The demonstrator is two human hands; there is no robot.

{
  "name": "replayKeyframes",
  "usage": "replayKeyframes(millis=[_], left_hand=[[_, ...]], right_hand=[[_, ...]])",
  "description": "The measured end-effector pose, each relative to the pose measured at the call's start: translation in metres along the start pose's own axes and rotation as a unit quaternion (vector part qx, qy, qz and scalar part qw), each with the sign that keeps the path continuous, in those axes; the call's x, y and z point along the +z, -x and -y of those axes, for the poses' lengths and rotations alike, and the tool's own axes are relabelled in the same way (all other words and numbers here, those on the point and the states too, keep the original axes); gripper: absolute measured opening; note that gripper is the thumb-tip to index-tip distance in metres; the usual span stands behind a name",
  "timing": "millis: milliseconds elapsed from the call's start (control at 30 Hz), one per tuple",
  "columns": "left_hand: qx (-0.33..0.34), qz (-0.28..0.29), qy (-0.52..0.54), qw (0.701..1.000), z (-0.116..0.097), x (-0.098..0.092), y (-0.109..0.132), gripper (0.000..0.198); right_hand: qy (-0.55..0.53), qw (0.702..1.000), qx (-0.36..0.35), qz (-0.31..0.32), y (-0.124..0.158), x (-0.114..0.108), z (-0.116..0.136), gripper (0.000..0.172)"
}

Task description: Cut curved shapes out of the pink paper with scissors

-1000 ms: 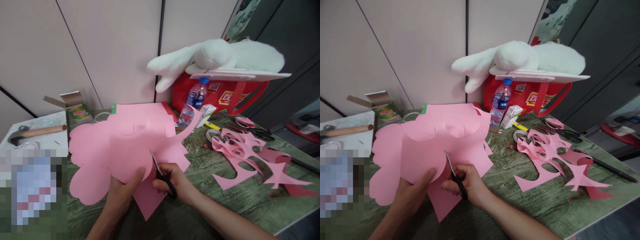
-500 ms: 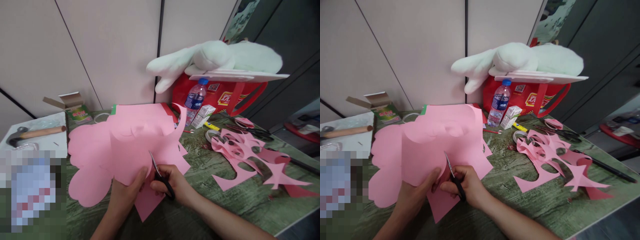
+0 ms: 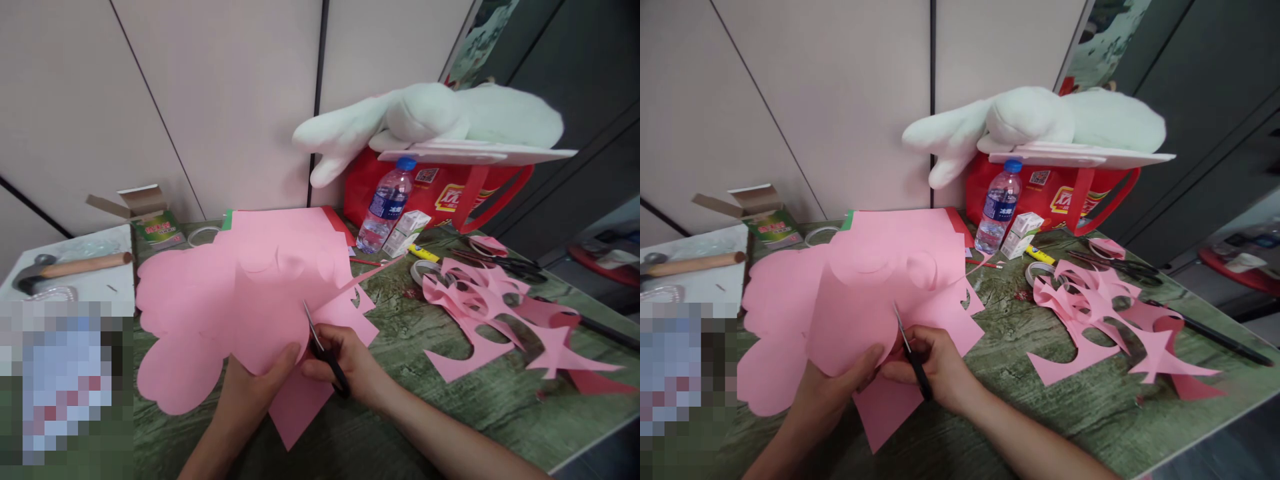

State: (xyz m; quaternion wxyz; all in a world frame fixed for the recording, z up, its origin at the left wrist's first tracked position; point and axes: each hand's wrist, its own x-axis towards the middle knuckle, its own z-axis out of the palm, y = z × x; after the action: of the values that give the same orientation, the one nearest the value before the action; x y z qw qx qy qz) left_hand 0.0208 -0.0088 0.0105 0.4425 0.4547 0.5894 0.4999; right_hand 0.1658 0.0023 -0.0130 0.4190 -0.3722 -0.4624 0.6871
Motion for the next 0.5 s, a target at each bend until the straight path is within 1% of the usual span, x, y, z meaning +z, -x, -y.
replayKeyframes(millis=[100, 267, 400, 500], left_hand=[[0.01, 0.003, -0.004, 1.0, -0.0006, -0.0006, -0.0005, 0.031], [0.015, -0.004, -0.003, 1.0, -0.0008, 0.0011, -0.0003, 0.038], [0.024, 0.01, 0.002, 1.0, 0.0021, 0.0022, 0.0, 0.027], [0.015, 0.006, 0.005, 1.0, 0.0026, 0.0022, 0.0004, 0.027]], right_hand=[[0.005, 1.0, -0.004, -0.002, -0.0002, -0.0004, -0.0007, 0.05], [0.001, 1.0, -0.006, -0.007, -0.0009, -0.0005, -0.0012, 0.052], [-0.002, 1.0, -0.011, -0.003, -0.0011, -0.0007, -0.0014, 0.05], [-0.002, 1.0, -0.01, 0.002, -0.0012, -0.0012, -0.0019, 0.05]])
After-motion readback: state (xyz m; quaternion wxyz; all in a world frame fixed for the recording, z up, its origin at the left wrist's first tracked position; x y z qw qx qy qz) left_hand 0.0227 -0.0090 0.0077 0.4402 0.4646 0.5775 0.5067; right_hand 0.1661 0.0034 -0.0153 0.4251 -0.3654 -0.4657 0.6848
